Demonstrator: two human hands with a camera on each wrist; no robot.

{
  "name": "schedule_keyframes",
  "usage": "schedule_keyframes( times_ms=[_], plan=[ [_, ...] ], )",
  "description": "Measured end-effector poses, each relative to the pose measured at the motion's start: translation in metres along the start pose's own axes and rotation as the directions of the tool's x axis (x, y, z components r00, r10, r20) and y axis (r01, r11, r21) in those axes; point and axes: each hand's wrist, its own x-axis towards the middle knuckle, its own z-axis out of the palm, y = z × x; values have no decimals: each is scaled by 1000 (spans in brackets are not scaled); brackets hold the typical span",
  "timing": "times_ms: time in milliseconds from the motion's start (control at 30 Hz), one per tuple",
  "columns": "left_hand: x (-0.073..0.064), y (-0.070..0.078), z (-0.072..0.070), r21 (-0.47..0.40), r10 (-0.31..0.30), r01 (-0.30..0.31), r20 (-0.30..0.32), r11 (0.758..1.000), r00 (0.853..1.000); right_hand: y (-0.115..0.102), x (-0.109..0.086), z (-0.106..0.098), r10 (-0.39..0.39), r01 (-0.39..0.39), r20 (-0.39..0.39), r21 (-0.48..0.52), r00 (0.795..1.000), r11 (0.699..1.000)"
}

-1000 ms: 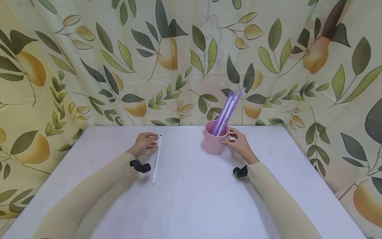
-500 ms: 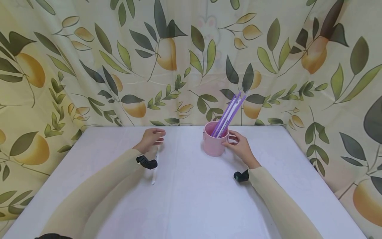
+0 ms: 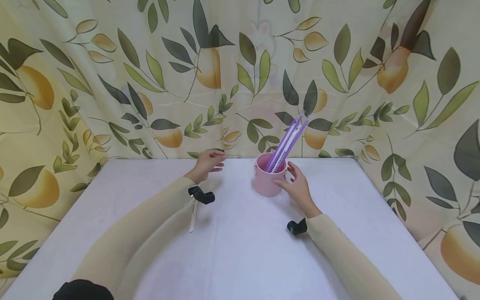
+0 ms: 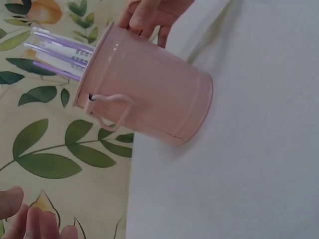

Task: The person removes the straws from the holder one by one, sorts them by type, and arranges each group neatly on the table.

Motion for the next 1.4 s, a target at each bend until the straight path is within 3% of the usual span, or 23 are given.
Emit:
schedule_keyframes(
  times_ms=[267, 467, 667, 833, 1133, 1400],
  plan=[
    [11, 23, 25, -35, 111, -111, 12, 993, 994, -10, -12, 21, 34, -29, -130, 40, 991, 999],
    [20, 37, 48, -79, 206, -198, 109, 977, 972, -2, -9, 27, -1, 20, -187, 95, 982, 995],
    [28, 47, 73, -59, 238, -231, 197, 971, 951, 2, -9, 29, -3, 25, -200, 106, 980, 994],
    [28, 51, 93, 9, 271, -280, 228, 960, 935, 2, -8, 30, -2, 22, -192, 100, 981, 995],
    [18, 56, 122, 160, 317, -362, 249, 919, 915, 1, -6, 26, -29, 42, -175, 72, 984, 997],
    [20, 53, 132, 184, 337, -377, 218, 908, 916, -3, -11, 28, -14, 29, -233, 60, 972, 998]
  ],
)
